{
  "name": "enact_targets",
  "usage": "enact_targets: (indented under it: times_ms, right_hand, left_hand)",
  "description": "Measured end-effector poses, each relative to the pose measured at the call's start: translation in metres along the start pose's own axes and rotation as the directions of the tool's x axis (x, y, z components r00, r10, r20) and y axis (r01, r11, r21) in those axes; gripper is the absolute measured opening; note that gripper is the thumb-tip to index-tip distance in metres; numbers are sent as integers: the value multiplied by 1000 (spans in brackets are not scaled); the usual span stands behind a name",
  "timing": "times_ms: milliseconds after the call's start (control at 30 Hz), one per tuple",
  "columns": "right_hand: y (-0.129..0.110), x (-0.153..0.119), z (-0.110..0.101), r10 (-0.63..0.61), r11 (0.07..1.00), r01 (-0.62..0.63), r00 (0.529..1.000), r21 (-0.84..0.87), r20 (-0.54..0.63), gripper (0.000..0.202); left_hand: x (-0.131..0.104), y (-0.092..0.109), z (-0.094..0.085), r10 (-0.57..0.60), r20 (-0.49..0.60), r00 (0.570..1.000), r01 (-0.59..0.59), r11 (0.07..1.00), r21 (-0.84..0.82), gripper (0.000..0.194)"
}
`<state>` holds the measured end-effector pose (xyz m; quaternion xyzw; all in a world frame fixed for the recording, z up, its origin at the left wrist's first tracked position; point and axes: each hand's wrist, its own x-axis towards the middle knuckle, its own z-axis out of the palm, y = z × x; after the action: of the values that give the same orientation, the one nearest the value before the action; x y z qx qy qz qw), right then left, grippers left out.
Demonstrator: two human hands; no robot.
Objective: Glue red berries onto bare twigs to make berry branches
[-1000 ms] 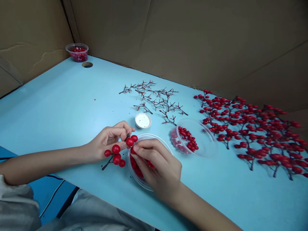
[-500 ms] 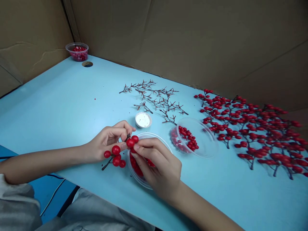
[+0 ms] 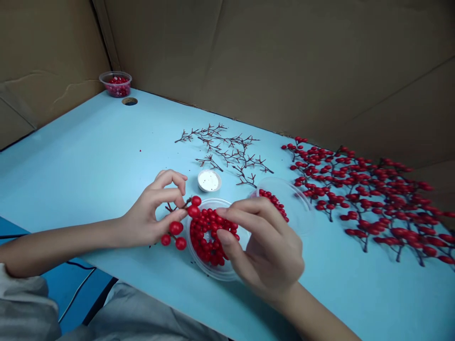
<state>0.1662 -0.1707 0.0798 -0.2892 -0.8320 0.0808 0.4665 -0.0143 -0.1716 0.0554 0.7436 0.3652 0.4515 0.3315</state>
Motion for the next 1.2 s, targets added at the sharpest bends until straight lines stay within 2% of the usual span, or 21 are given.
enact_targets:
  times_ms: [67,133,233,367,467,500,600,633,700,800,900,1067,1200]
  right_hand:
    - [-2,3,-4,34,999,-33,999,-14,28,16]
    - [-3,5,-3,84,996,-81,990,-24,111,14]
    - [-3,6,0,124,992,-121,970,-28,209,10]
    - [-2,5,3,147,989,-140,956,-43,253,6]
    - [-1,6,0,156,988,-151,949,-38,273,9]
    - [-1,7,-2,157,988,-152,950,-39,271,9]
    - [-2,8,-8,155,987,-143,966,-71,208,10]
    - [-2,8,-10,150,987,-136,973,-90,174,10]
    - [-4,7,-11,119,986,-106,988,-128,99,12]
    - [-7,3,-7,33,985,-29,999,-168,22,13]
    - [-9,-4,1,-37,983,37,999,-182,-1,14]
    - [-12,-15,11,-123,981,128,991,-146,42,15]
    - [-9,-5,-4,-76,993,83,994,-79,84,8]
  left_hand:
    - [-1,2,1,90,18,996,-92,976,197,12]
    - [-2,2,3,137,35,990,-141,938,318,11]
    - [-5,1,6,171,63,983,-182,879,441,11]
    - [-9,0,9,195,146,970,-244,775,584,12]
    - [-9,-3,7,204,109,973,-227,748,624,4]
    - [-8,-4,6,219,70,973,-215,759,615,7]
    - [-4,-12,1,277,-109,955,-184,835,518,40]
    - [-3,-15,0,279,-169,945,-172,867,468,45]
    - [-1,-21,-1,224,-219,950,-133,922,363,40]
    - [0,-23,-1,136,-168,976,-94,967,238,21]
    - [0,-20,0,98,-119,988,-78,983,164,11]
    - [0,-14,-1,1,-30,1000,2,994,110,10]
    - [1,-13,-4,28,-27,999,-24,991,129,12]
